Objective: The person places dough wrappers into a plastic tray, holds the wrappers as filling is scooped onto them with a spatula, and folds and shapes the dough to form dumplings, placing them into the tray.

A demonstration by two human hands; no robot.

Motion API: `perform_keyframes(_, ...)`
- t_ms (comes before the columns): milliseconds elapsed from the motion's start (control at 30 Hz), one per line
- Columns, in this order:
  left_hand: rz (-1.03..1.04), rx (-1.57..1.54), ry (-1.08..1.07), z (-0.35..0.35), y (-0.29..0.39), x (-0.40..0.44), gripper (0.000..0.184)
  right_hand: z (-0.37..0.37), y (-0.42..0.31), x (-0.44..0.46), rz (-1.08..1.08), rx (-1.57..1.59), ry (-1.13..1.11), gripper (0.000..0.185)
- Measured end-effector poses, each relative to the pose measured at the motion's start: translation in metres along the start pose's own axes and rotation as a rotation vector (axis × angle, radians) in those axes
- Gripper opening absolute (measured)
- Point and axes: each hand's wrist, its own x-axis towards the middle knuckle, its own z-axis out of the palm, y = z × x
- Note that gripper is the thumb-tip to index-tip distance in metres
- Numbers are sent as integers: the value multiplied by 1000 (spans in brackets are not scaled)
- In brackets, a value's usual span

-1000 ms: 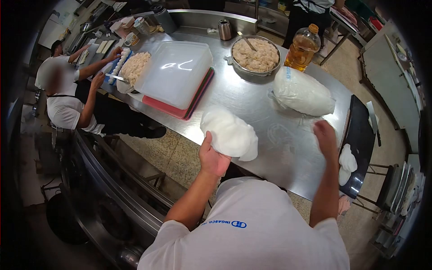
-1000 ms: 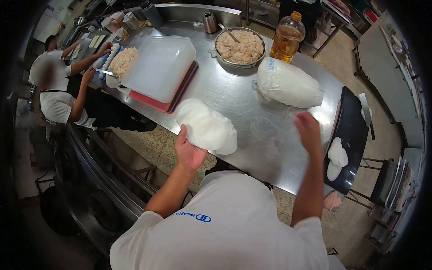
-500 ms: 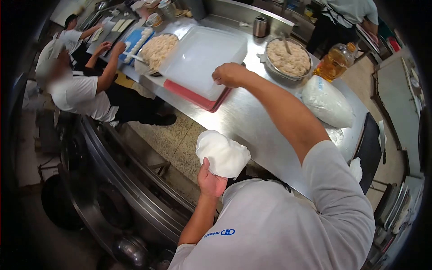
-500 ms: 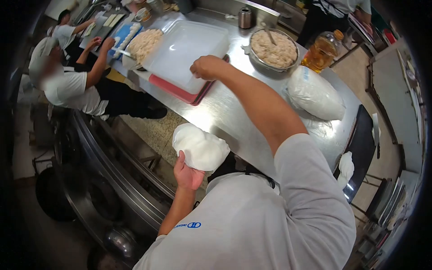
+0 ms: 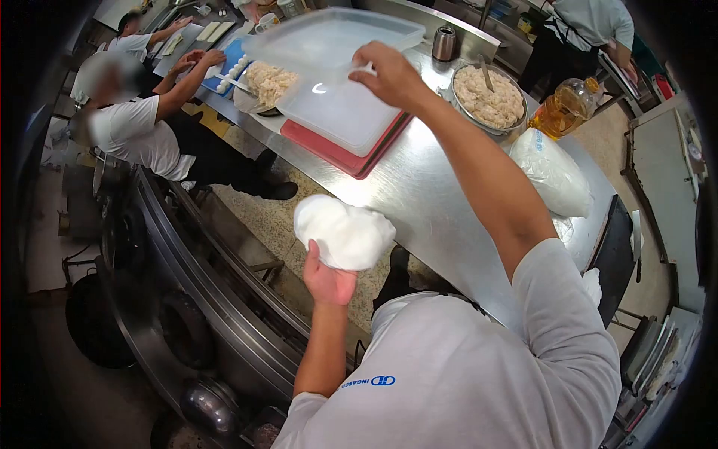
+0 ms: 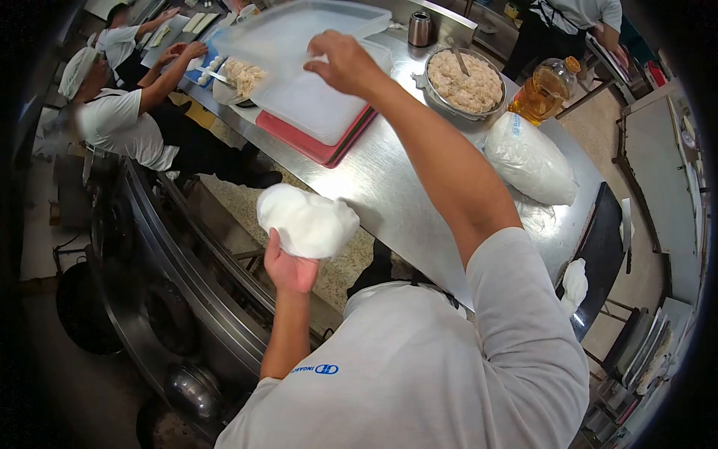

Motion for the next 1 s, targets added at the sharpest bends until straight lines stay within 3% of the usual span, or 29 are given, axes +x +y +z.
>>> perform_keyframes(167,103,-50,-177,41,24,58,67,-85,-37,-14,179,80,186,31)
perform_keyframes(300,269,-128,-324,105,39,132,67,-150,-65,-107,180,58,242,23)
perform_keyframes(367,363,-207,-410,133,38,177,68,-177,-85,-168,298,42,259,22)
perform_keyframes(433,425,-248,-355,142,22,230,70,-204,-107,-231,399,-95,240,26)
perform_keyframes(467,333,-227,-372,128,9,251,68,-212,-121,-266,463,-161,239,27)
perform_keyframes(533,134,-114,206,130,-35,243,63,-233,-156,-318,548,-265,235,28)
perform_keyframes(600,2,128,72,89,-103,222,57,-244,-192,-357,623,-341,216,28)
perform_keyframes(633,-185,267,-99,78,-128,197,50,-247,-212,-377,679,-377,196,29)
perform_keyframes(700,-423,418,-190,70,-175,158,41,-256,-240,-407,732,-423,176,29)
perform_keyframes(767,-410,640,-267,73,-210,135,46,-265,-258,-430,731,-434,171,30)
perform_keyframes(867,-451,769,-288,88,-237,127,44,-287,-267,-458,750,-397,101,28)
perform_keyframes(967,-868,805,-576,100,-250,130,51,-313,-264,-465,723,-311,14,26)
perform_keyframes(1000,-936,875,-544,98,-252,132,50,-320,-259,-471,699,-287,-10,26)
